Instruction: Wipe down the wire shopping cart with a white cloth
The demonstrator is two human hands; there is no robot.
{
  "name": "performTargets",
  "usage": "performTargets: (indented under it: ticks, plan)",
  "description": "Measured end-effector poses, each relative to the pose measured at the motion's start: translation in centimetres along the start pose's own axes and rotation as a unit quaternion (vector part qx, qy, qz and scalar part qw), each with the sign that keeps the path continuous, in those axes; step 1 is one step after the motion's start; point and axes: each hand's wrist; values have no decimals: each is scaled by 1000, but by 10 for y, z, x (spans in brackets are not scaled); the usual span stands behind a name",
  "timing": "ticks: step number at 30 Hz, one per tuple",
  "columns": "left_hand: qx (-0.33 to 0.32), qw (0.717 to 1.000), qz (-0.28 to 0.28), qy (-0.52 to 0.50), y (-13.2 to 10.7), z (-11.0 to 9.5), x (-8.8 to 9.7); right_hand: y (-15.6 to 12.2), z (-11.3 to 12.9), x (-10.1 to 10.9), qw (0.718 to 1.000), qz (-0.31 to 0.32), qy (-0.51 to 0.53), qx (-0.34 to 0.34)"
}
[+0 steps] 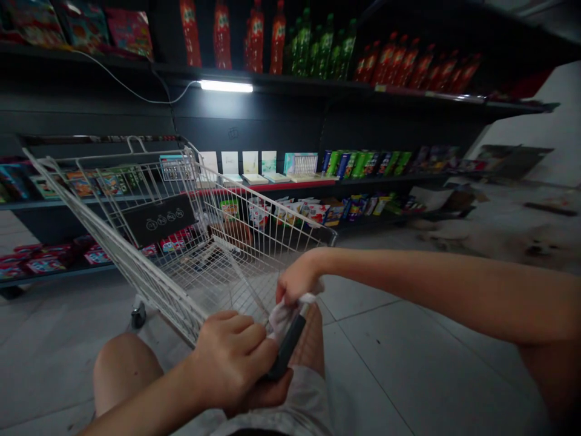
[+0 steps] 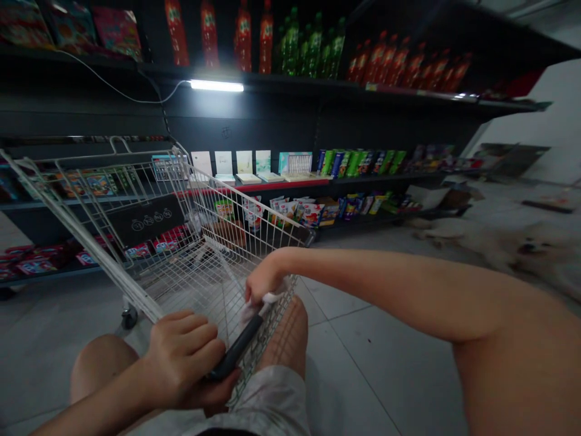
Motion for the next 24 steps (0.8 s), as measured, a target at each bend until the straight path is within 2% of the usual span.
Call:
performTargets:
  ticks: [6,8,11,13,15,20,22,24]
  plan:
    - [1,1000,7,-26,-21,9,25,-8,18,2,995,78,-44,52]
    - [2,999,14,-34,-27,13,34,4,20,-5,994,86,-36,62]
    - [-8,999,30,-40,-36,19,42,36,16,-23,993,108,-10,38]
    - [-14,999,31,-42,-41,22,45,51,16,-32,992,123,16,8]
    - [-16,998,29,-47,-44,25,47,52,22,-32,992,128,8,8]
    - [-14,998,18,-64,-50,37,48,34,51,-14,980,166,-53,95]
    - [-10,997,13,-70,-51,42,48,42,53,-16,982,166,-34,80]
    - [-1,997,13,-78,-53,47,48,58,49,-24,988,150,-3,32]
Point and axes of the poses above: each hand's wrist, its own y-axis towards the middle knuckle, its own x-axis out of the back of the hand, z = x × y, and after that the axes turned 12 degrees about y, right-handed
